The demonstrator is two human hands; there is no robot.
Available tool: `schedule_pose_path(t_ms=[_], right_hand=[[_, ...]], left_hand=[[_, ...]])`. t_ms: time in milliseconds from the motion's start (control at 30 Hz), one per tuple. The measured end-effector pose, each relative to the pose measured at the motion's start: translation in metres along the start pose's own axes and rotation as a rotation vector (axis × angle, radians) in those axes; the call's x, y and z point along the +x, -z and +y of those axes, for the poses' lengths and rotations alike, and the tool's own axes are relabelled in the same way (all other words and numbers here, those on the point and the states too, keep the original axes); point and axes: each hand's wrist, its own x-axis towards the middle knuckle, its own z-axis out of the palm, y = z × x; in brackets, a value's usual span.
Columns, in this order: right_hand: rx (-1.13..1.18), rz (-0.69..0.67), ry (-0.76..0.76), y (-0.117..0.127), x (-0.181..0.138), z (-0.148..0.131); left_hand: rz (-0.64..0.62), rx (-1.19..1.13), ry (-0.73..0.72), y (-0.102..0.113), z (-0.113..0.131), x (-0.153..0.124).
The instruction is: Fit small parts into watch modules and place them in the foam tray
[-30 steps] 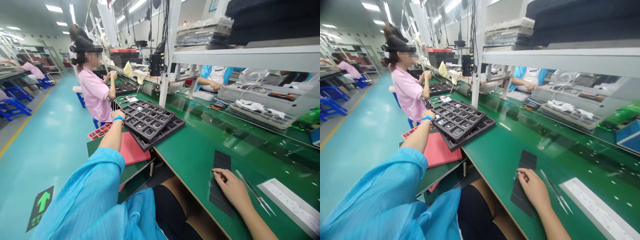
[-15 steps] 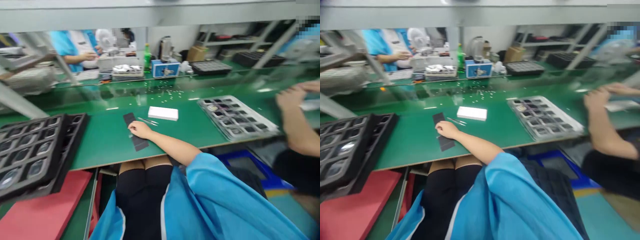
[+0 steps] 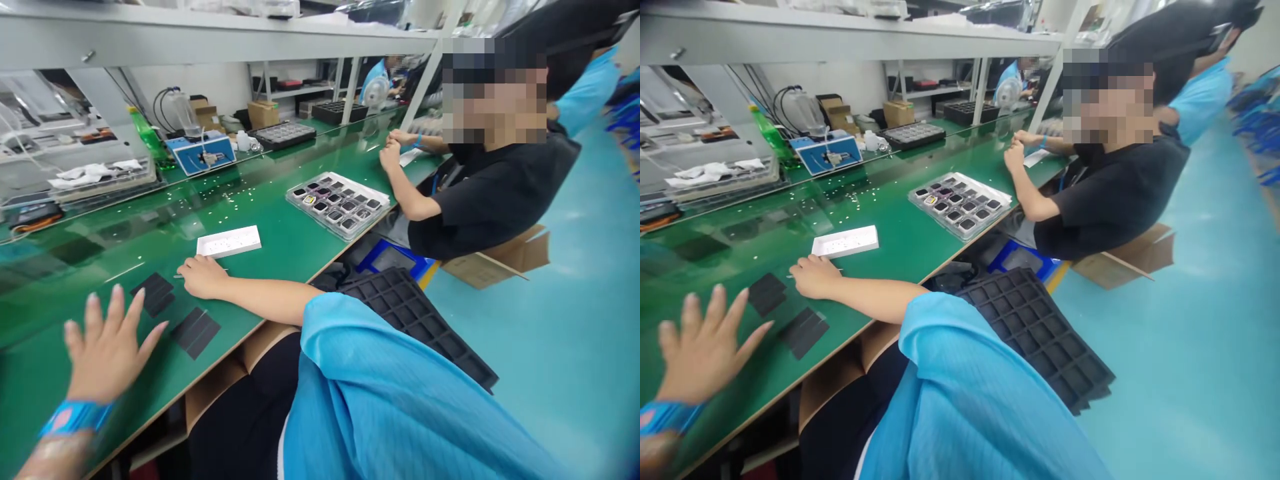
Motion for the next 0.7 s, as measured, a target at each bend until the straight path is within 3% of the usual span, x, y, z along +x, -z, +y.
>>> schedule_pose_path(t_ms=[133, 200, 300, 700], right_hand=[[-0.025, -0.009, 0.019, -0.001, 0.003, 0.003], [-0.019, -0.03, 0.017, 0.003, 0.004, 0.008], [-0.02, -0.06, 0.022, 0.008, 0.005, 0.016], [0.097, -0.106, 0.218, 0.001, 0.006, 0.013]], left_hand=[[-0.322, -0.013, 0.075, -0.038, -0.005, 0.066], [-0.406, -0.013, 0.05, -0.055, -0.008, 0.092], [-0.369, 0.02, 0.004, -0.07, -0.013, 0.107], [-0.265, -0.077, -0.067, -0.084, -0.03, 0.094]])
